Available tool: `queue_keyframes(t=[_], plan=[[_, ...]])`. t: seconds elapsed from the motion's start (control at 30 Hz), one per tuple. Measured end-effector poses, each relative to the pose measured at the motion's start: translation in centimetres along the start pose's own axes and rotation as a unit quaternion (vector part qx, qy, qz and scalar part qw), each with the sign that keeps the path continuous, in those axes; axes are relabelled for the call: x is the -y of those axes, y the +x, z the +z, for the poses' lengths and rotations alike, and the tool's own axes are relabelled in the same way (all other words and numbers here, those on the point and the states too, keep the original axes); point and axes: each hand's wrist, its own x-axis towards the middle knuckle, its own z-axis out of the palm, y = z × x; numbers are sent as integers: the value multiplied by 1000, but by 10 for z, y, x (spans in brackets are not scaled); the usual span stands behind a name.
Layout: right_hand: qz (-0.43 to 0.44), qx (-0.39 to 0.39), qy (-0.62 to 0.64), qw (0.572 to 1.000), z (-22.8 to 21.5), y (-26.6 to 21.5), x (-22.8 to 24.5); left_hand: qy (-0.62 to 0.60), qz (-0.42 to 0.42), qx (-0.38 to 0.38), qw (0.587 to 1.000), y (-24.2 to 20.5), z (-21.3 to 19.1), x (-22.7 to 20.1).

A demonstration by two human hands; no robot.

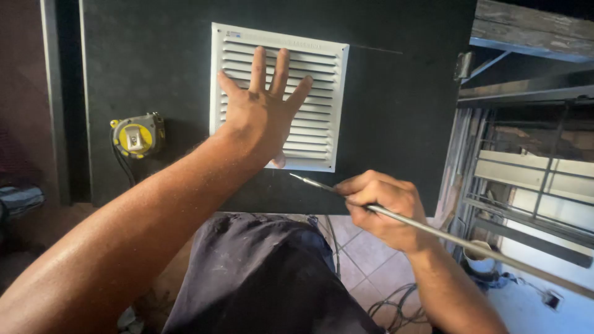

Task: Measure and mark a metal panel for vent installation using a tape measure and scribe

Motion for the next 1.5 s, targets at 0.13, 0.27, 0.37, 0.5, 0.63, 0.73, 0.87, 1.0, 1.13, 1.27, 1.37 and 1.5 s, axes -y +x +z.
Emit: queue_keyframes(t=[0.13,0.27,0.37,0.5,0.63,0.73,0.87,1.0,1.13,1.27,1.37,1.5], plan=[[4,-8,15,1000,12,7,-1,-5,0,25,1000,-8,-7,0],[3,3,26,1000,16,11,-1,2,1,9,1000,-5,-2,1],[13,3,25,1000,10,10,3,5,2,-7,1000,-4,1,0],[20,-1,8,1000,-5,-6,-5,4,7,-13,1000,-4,2,2],[47,-31,-12,998,-20,-19,-8,4,12,0,1000,-3,0,2],[73,-47,-27,996,-27,-23,-3,-1,14,5,1000,-3,-1,2],[91,-49,-38,994,-33,-32,-7,4,15,4,1000,-4,-3,2],[101,-67,-39,992,-34,-36,-7,-8,15,4,1000,-5,-2,2],[114,-66,-52,990,-35,-40,-9,-10,14,17,1000,-5,-6,3],[92,-70,-48,992,-37,-41,-12,-8,12,15,1000,-8,-6,3],[117,-113,2,987,-40,-49,-19,-23,16,-3,1000,-9,-4,7],[144,-285,157,935,-34,-59,-41,-10,43,-130,990,-13,16,8]])
